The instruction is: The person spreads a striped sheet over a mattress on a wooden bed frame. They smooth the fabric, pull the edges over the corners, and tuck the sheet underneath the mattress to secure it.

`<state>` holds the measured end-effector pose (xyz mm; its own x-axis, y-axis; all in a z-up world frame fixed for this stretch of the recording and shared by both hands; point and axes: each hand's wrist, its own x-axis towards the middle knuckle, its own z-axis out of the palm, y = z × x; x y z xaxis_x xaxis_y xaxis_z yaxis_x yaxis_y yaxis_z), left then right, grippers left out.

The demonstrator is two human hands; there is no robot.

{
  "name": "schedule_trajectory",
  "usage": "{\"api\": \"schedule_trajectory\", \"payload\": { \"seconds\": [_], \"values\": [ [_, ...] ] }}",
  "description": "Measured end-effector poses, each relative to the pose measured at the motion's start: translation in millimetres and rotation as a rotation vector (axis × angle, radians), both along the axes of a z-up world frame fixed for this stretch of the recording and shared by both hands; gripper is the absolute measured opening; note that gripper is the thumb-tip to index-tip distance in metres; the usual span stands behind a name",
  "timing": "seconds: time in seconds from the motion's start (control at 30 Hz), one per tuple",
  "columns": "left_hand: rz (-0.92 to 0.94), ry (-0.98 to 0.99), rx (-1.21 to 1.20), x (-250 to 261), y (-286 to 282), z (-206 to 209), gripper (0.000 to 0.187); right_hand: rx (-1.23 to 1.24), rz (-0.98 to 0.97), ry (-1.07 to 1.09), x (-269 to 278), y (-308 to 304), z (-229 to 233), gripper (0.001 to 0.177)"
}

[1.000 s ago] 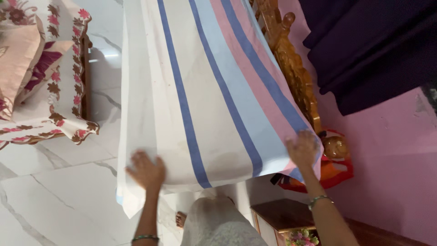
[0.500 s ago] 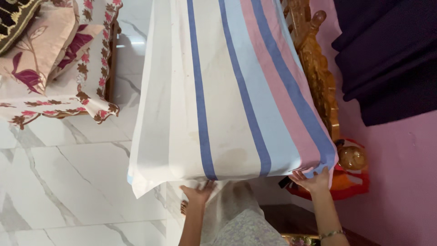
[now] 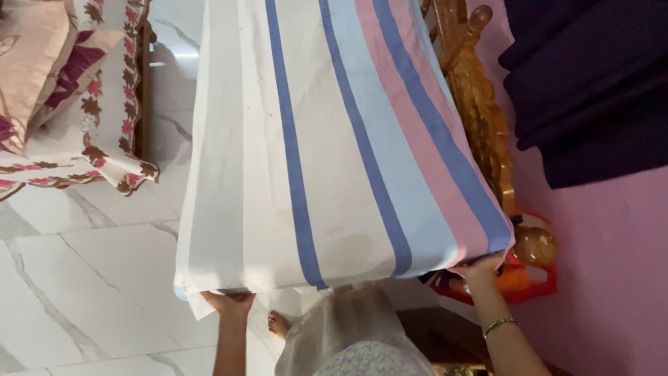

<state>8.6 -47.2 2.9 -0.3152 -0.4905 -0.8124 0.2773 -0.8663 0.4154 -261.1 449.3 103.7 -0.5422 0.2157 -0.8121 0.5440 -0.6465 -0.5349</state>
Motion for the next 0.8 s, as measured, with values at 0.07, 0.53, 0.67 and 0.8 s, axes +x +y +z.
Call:
{"api": "schedule_trajectory", "payload": {
  "seconds": [0.07, 0.53, 0.67, 0.8],
  "values": [
    [-0.055, 0.007, -0.033, -4.5, -6.9, 14.4, 0.111, 0.068, -0.054, 0.027, -12.1, -9.9, 11.5, 0.113],
    [-0.217, -0.006, -0.041, -86.4, -50.5, -74.2, 0.095, -0.031, 0.012, 0.218, -108.3, 44.8, -108.3, 0.107],
    [-0.251, -0.068, -0.072, -83.4, -91.0, -87.9, 0.094, 0.038, 0.160, 0.361, -106.0, 44.1, -107.9, 0.097],
    [-0.292, -0.133, -0.089, -74.7, -126.1, -89.0, 0.093, 0.052, 0.184, 0.170, -114.4, 50.1, -118.1, 0.086]
  ]
}}
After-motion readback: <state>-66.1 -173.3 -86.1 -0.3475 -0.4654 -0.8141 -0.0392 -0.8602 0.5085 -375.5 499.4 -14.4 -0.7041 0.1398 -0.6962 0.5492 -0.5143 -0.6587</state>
